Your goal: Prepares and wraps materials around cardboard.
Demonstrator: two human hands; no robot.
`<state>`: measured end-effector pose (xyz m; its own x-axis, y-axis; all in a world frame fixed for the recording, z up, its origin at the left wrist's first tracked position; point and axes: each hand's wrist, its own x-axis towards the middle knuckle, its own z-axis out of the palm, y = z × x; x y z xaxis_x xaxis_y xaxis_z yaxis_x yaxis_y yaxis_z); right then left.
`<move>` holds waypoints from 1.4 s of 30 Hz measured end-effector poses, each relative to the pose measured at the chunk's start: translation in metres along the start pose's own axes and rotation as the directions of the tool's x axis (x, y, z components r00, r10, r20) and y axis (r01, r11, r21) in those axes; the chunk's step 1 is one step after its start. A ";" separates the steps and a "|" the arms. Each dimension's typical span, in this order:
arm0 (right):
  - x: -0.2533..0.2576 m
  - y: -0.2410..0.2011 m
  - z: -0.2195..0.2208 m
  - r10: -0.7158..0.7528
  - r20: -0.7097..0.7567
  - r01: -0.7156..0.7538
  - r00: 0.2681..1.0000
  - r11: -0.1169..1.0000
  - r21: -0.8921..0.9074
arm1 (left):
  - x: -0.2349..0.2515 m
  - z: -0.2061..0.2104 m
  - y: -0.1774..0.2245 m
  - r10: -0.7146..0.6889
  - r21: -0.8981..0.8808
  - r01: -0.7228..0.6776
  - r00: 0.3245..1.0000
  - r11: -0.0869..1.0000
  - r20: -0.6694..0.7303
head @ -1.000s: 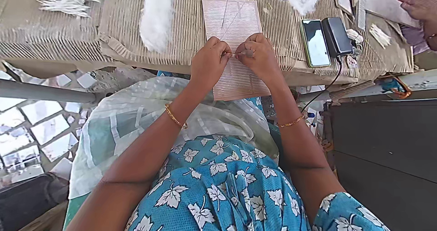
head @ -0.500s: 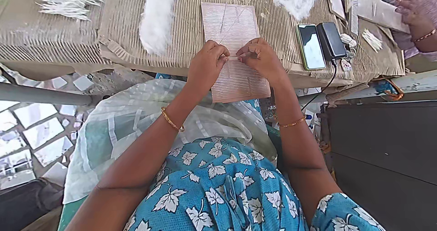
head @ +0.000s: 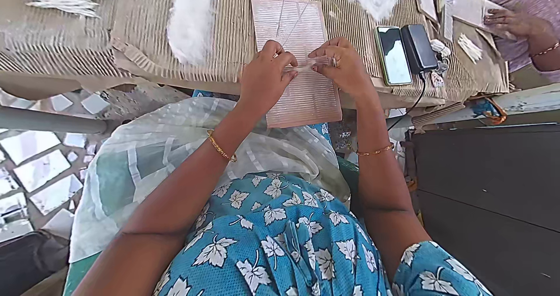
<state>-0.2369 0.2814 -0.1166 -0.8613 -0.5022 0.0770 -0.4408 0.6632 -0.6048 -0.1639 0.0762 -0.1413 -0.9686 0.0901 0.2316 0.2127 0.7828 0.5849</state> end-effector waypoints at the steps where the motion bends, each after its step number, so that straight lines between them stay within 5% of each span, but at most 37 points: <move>1: 0.000 -0.001 0.002 0.000 0.006 0.000 1.000 1.000 -0.008 | 0.000 0.001 0.001 -0.002 0.007 0.002 1.000 1.000 -0.002; 10: -0.003 -0.007 -0.002 0.048 -0.016 -0.049 0.999 0.998 -0.039 | -0.010 -0.015 -0.013 0.040 -0.071 -0.043 0.998 0.997 -0.045; 21: -0.006 0.011 -0.022 0.069 -0.207 -0.065 0.976 0.998 0.024 | -0.050 -0.049 -0.043 0.101 0.150 -0.091 0.993 0.985 -0.060; 37: -0.002 -0.007 0.006 -0.121 -0.116 0.112 0.986 0.991 -0.078 | -0.045 -0.035 -0.041 -0.087 0.144 0.083 0.996 0.986 0.020; 42: -0.004 -0.029 0.025 -0.192 0.130 0.212 0.973 0.964 -0.162 | -0.042 -0.035 -0.037 -0.133 0.166 0.125 0.990 0.978 0.035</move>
<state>-0.2146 0.2502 -0.1188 -0.7203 -0.6880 0.0883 -0.6484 0.6226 -0.4382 -0.1267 0.0215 -0.1456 -0.9922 0.0069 0.1241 0.0651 0.8791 0.4722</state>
